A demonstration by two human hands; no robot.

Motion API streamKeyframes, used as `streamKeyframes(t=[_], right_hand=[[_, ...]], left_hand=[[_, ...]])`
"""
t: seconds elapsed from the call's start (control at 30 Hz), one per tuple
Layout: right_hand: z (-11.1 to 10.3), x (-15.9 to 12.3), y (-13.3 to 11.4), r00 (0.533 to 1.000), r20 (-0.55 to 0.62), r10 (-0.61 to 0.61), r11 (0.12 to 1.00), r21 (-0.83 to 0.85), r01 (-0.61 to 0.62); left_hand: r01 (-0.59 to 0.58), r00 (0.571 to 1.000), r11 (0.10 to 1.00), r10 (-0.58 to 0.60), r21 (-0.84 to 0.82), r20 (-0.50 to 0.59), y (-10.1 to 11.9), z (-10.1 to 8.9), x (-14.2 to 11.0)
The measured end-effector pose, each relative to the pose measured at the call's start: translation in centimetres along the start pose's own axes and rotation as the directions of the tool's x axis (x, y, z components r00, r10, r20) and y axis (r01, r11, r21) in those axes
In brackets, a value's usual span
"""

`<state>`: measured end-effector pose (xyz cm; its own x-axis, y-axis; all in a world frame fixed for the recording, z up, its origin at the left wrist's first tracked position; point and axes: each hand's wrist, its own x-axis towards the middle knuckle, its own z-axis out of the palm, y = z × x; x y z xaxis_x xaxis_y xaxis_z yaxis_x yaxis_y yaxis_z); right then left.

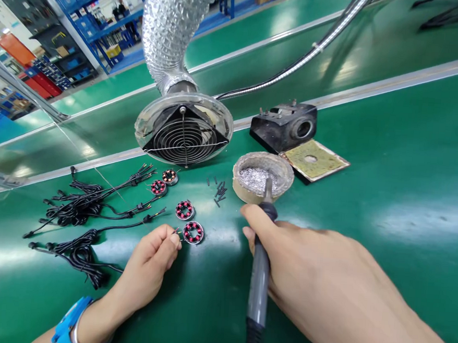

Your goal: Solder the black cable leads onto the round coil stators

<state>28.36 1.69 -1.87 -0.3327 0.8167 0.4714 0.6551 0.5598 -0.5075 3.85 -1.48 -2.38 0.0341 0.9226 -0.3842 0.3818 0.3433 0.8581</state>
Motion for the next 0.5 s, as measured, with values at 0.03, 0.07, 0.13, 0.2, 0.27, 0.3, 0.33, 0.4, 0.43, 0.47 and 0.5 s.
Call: streamKeyframes(t=[0.03,0.07,0.13,0.2,0.27,0.3,0.33,0.4,0.43,0.47,0.5], right_hand=[[0.0,0.1,0.0,0.998,0.060,-0.017,0.996,-0.091,0.022],[0.0,0.4,-0.1,0.994,0.100,-0.031,0.990,-0.137,0.045],[0.5,1.1,-0.8,0.995,0.086,-0.056,0.995,-0.082,0.064],[1.7,1.7,-1.7,0.994,0.049,-0.101,0.990,0.106,0.095],[3.5,2.0,-2.4,0.988,0.034,-0.150,0.951,0.279,0.135],[4.5,2.0,-2.5,0.984,0.033,-0.176,0.933,0.325,0.156],[5.4,2.1,-2.6,0.981,0.025,-0.194,0.917,0.361,0.172],[6.9,2.2,-2.5,0.977,-0.004,-0.215,0.889,0.413,0.197],[7.3,2.3,-2.4,0.976,-0.024,-0.215,0.877,0.434,0.203],[7.6,2.4,-2.3,0.977,-0.043,-0.210,0.869,0.449,0.206],[7.8,2.6,-2.2,0.977,-0.057,-0.203,0.865,0.458,0.206]], left_hand=[[0.002,1.000,1.000,-0.002,-0.005,-0.002,0.0,0.0,0.0],[0.007,1.000,1.000,-0.007,-0.014,-0.001,0.0,0.0,0.0],[0.024,1.000,0.999,-0.024,-0.044,0.009,0.1,0.0,0.1],[0.039,0.999,0.996,-0.037,-0.083,0.025,0.2,-0.1,0.1],[0.049,0.998,0.991,-0.044,-0.123,0.041,0.4,-0.3,0.2],[0.060,0.997,0.988,-0.053,-0.143,0.052,0.5,-0.4,0.2],[0.077,0.995,0.984,-0.067,-0.159,0.067,0.5,-0.5,0.3],[0.126,0.989,0.974,-0.109,-0.187,0.098,0.7,-0.9,0.4],[0.150,0.985,0.967,-0.130,-0.204,0.111,0.7,-1.2,0.5],[0.171,0.982,0.960,-0.147,-0.223,0.122,0.7,-1.5,0.6],[0.187,0.979,0.953,-0.161,-0.239,0.125,0.7,-1.8,0.7]])
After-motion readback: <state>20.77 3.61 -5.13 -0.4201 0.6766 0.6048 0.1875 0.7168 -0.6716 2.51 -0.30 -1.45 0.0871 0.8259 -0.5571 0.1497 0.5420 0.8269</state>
